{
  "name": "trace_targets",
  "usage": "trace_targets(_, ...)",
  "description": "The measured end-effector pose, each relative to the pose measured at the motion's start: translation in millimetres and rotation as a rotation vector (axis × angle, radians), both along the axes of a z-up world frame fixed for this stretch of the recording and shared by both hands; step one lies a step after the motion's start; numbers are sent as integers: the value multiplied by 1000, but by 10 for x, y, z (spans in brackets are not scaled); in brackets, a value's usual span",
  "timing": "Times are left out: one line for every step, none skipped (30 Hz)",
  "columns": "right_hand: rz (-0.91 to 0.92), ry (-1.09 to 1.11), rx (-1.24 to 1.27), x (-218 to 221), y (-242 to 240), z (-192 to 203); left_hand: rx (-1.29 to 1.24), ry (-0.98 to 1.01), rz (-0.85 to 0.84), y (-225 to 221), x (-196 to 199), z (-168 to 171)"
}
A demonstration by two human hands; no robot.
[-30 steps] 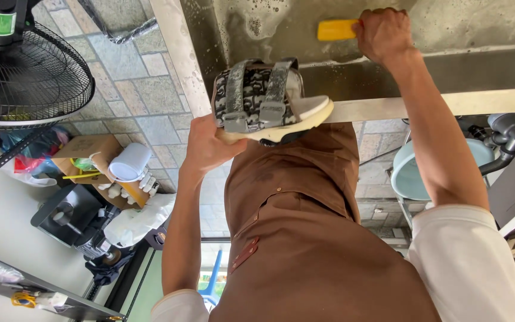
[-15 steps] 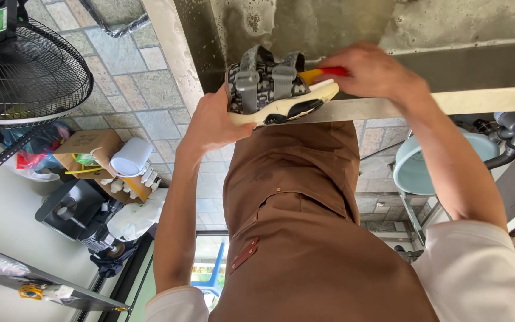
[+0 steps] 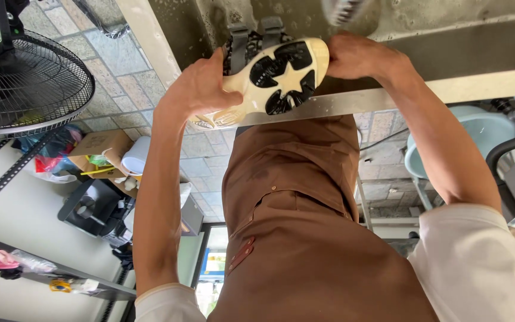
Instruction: Cleaning a sandal using a shoe-washing machine and a handheld brush.
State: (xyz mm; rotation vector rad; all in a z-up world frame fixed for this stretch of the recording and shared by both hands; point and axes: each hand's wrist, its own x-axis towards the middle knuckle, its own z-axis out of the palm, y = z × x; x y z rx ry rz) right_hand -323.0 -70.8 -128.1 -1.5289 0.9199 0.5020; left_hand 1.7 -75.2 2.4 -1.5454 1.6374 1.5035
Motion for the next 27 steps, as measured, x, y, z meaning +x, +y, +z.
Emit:
trace_targets(-17, 2, 31, 78, 0, -23, 4, -22, -9, 4, 8, -8)
trace_targets(-34, 4, 61, 147, -5, -43, 8, -44, -18, 5, 8, -12)
trace_targets(-49, 9, 60, 176, 16, -86, 7, -38, -32, -24, -28, -28)
trace_targets(-61, -23, 33, 207, 32, -128, -15, -96, -67, -54, -61, -42)
trace_targets(-67, -59, 5, 247, 37, -182, -40, -157, -94, -72, -90, -56)
trace_targets(-74, -57, 2, 214, 9, -194, -43, -155, -102, -74, -128, -55)
trace_targets(-84, -76, 3, 200, 32, -186, -157, -189, -135, -37, -149, -28)
trace_targets(-93, -94, 5, 195, 58, -177, -271, -222, -168, 2, -161, 1)
trace_targets(-93, -97, 7, 182, 73, -166, -269, -225, -169, 15, -206, 14)
trace_targets(-85, -96, 8, 173, 87, -149, -405, -183, -212, 25, -247, 33)
trace_targets(-76, -96, 2, 171, 64, -134, -547, -141, -254, 8, -283, 53)
trace_targets(-76, -100, -3, 183, 45, -118, -551, -146, -255, 31, -341, 98)
trace_targets(-58, -88, -16, 183, 51, -106, -680, -87, -291, 61, -405, 133)
trace_targets(-39, -75, -29, 181, 58, -96, -808, -25, -326, 94, -473, 164)
trace_targets(-48, -71, -27, 176, 37, -82, -807, -17, -332, 130, -442, 108)
trace_targets(-12, -27, 1, 172, 18, -69, -810, 38, -280, 168, -408, 52)
trace_targets(33, 14, 31, 162, 8, -56, -809, 89, -219, 235, -385, -1)
trace_targets(33, 17, 35, 74, -33, 18, -805, 92, -218, 258, -388, -60)
trace_targets(51, 5, 50, 19, -91, 90, -704, 78, -205, 275, -366, -104)
trace_targets(69, -8, 65, -35, -153, 168, -604, 63, -191, 288, -343, -143)
trace_targets(65, -10, 56, -41, -191, 211, -612, 61, -197, 257, -356, -122)
trace_targets(62, -36, 41, -50, -233, 253, -591, 48, -209, 222, -374, -103)
trace_targets(58, -58, 34, -78, -247, 304, -563, 40, -219, 205, -405, -85)
trace_targets(54, -56, 33, -62, -217, 178, -563, 43, -223, 187, -401, -86)
trace_targets(25, -90, 48, -59, -146, 57, -574, 60, -236, 194, -406, -86)
trace_targets(-5, -124, 62, -62, -72, -65, -584, 77, -250, 203, -417, -87)
trace_targets(-16, -121, 62, -35, -58, -34, -583, 84, -259, 223, -400, -104)
